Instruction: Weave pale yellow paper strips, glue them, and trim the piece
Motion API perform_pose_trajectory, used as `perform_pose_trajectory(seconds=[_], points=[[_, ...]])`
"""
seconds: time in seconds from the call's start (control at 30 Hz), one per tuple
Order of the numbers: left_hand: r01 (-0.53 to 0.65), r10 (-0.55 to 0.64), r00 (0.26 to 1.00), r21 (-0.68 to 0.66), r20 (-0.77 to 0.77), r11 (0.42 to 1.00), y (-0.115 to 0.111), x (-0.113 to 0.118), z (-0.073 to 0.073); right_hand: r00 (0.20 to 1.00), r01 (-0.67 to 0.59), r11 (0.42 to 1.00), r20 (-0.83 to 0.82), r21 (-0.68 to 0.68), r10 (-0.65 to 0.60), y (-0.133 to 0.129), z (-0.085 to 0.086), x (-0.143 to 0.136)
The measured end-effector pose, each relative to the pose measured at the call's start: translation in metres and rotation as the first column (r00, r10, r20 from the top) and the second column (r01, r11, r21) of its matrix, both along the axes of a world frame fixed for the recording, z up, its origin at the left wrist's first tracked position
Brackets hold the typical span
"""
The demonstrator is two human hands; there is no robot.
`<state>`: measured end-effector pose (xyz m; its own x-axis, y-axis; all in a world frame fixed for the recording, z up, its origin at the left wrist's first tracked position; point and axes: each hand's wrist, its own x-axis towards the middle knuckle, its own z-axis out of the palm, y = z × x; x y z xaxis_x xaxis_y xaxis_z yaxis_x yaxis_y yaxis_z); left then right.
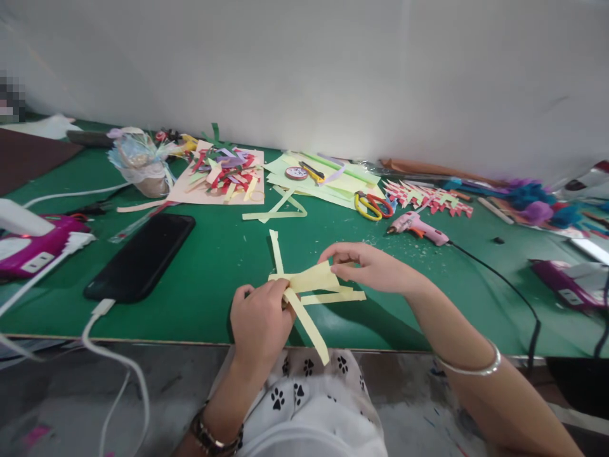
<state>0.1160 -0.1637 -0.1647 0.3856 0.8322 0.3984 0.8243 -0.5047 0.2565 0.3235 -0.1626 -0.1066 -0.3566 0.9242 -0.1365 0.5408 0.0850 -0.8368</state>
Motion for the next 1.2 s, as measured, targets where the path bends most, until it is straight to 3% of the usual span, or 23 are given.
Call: perform_pose_trajectory(seconds=[0.33, 0.63, 0.97, 1.2], points=[[0.002, -0.002, 1.0, 0.061, 0.015, 0.998, 0.002, 0.003, -0.002, 0.998, -0.055, 0.998, 0.039, -0.009, 0.055, 0.008, 0.007, -0.012], [0.011, -0.009, 0.997, 0.029, -0.08, 1.0, 0.005, 0.005, 0.001, 0.984, -0.127, 0.991, -0.132, -0.052, 0.119, 0.021, 0.012, -0.041], [-0.059, 0.056, 0.992, -0.033, -0.109, 0.998, 0.01, 0.007, 0.006, 0.9, -0.182, 0.962, -0.429, -0.203, 0.08, 0.033, -0.009, -0.059], [-0.081, 0.075, 0.994, -0.069, -0.083, 0.994, 0.012, 0.005, 0.004, 0.87, -0.189, 0.942, -0.491, -0.276, 0.031, 0.032, -0.015, -0.061]])
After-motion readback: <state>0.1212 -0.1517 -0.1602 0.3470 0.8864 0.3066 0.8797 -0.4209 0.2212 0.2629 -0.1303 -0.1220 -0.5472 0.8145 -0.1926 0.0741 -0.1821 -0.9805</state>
